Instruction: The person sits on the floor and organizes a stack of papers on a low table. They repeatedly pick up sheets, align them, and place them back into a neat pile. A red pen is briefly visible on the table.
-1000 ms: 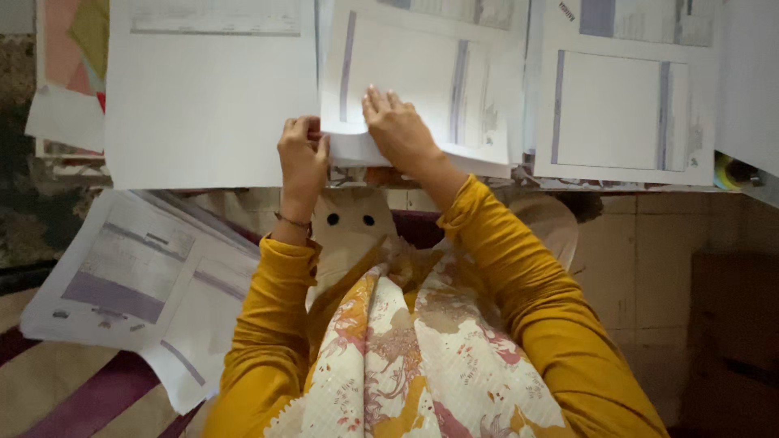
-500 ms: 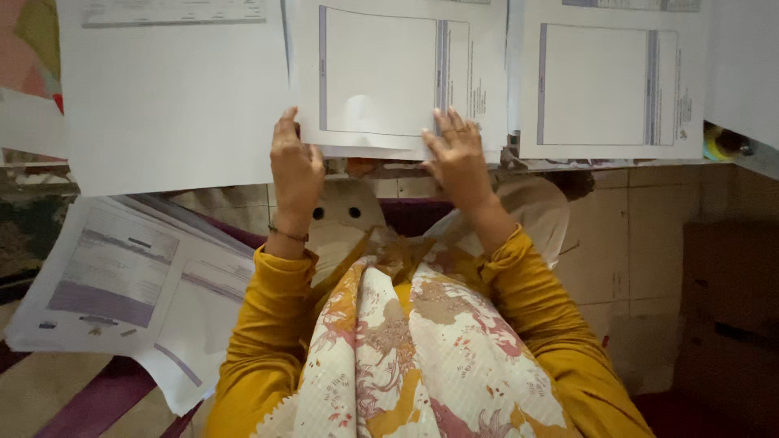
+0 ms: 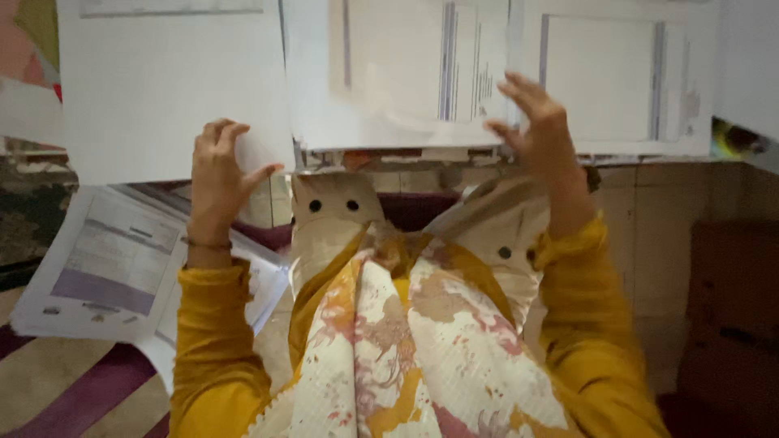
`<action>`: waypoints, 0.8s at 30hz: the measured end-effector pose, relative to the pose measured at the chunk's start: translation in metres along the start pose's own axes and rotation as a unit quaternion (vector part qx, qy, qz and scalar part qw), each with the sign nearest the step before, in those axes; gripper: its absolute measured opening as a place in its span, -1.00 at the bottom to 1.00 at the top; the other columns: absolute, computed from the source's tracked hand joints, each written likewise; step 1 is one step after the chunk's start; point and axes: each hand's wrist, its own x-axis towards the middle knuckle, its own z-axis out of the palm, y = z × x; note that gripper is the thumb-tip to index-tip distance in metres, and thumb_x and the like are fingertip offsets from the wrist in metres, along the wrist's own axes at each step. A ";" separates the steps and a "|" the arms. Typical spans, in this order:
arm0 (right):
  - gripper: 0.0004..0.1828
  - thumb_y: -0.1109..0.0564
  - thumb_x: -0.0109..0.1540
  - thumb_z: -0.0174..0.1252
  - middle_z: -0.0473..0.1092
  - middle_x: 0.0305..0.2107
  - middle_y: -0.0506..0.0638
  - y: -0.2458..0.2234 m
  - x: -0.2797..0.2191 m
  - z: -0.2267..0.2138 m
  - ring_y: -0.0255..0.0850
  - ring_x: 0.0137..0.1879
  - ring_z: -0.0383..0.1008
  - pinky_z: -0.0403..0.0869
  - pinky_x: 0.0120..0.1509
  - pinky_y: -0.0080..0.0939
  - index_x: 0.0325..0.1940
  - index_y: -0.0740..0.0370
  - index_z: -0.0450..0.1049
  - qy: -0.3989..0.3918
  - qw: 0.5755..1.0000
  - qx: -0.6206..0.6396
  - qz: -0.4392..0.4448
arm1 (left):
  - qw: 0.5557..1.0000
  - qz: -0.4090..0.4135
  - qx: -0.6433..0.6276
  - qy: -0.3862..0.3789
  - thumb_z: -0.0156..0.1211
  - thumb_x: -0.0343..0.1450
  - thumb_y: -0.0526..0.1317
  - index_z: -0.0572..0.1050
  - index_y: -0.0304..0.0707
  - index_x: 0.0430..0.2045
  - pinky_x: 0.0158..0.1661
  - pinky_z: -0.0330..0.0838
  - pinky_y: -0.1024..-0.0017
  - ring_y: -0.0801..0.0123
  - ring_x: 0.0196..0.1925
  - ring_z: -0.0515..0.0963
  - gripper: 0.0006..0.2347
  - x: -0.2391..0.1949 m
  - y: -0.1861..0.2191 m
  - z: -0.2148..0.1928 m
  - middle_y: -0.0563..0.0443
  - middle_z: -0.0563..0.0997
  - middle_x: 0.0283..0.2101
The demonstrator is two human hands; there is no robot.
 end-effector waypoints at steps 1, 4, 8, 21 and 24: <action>-0.53 0.01 0.48 0.16 0.37 0.27 0.42 -0.002 0.008 -0.006 0.28 0.39 0.41 0.41 0.44 0.21 0.30 0.48 0.44 0.009 0.999 0.005 -0.041 | 0.999 -0.002 0.016 -0.036 0.50 0.35 0.09 0.51 -0.41 0.08 0.03 0.40 -0.10 -0.17 0.14 0.45 -0.42 -0.001 -0.007 0.003 -0.28 0.44 0.15; -0.42 -0.14 0.53 -0.07 0.27 0.35 0.39 -0.005 0.052 0.030 0.27 0.47 0.26 0.24 0.53 0.25 0.49 0.32 0.26 -0.046 0.997 0.056 0.003 | 0.994 -0.085 -0.006 -0.074 0.40 0.47 0.03 0.60 -0.38 -0.09 0.02 0.43 0.02 -0.10 0.14 0.46 -0.61 0.009 -0.011 0.008 -0.24 0.45 0.14; -0.54 0.48 0.22 -0.03 0.46 0.00 0.24 -0.019 0.087 0.082 0.08 0.14 0.46 0.52 0.20 -0.11 0.19 0.36 0.42 -0.150 0.956 -0.240 -0.076 | 0.990 -0.117 -0.027 -0.068 0.10 0.63 0.03 0.61 -0.44 -0.10 -0.13 0.43 -0.02 -0.13 -0.10 0.57 -0.60 0.023 0.008 0.002 -0.31 0.48 0.01; -0.39 -0.25 0.41 0.04 -0.11 0.51 0.40 -0.046 0.077 0.117 0.42 0.59 -0.20 -0.16 0.50 0.66 0.56 -0.27 0.23 -0.154 0.974 -0.147 0.077 | 0.921 -0.059 -0.384 0.042 0.02 0.45 0.39 0.18 0.07 0.29 -0.14 0.60 0.37 0.28 -0.08 0.57 -0.37 0.108 0.100 0.032 -0.19 0.50 0.01; -0.39 -0.23 0.39 0.08 -0.09 0.50 0.36 -0.047 0.078 0.119 0.40 0.59 -0.17 -0.14 0.49 0.67 0.55 -0.28 0.25 -0.144 0.974 -0.156 0.073 | 0.943 0.002 -0.312 0.115 0.31 0.44 -0.07 0.20 0.16 0.26 -0.23 0.54 0.47 0.35 -0.11 0.51 -0.48 0.126 0.111 0.033 -0.13 0.49 -0.03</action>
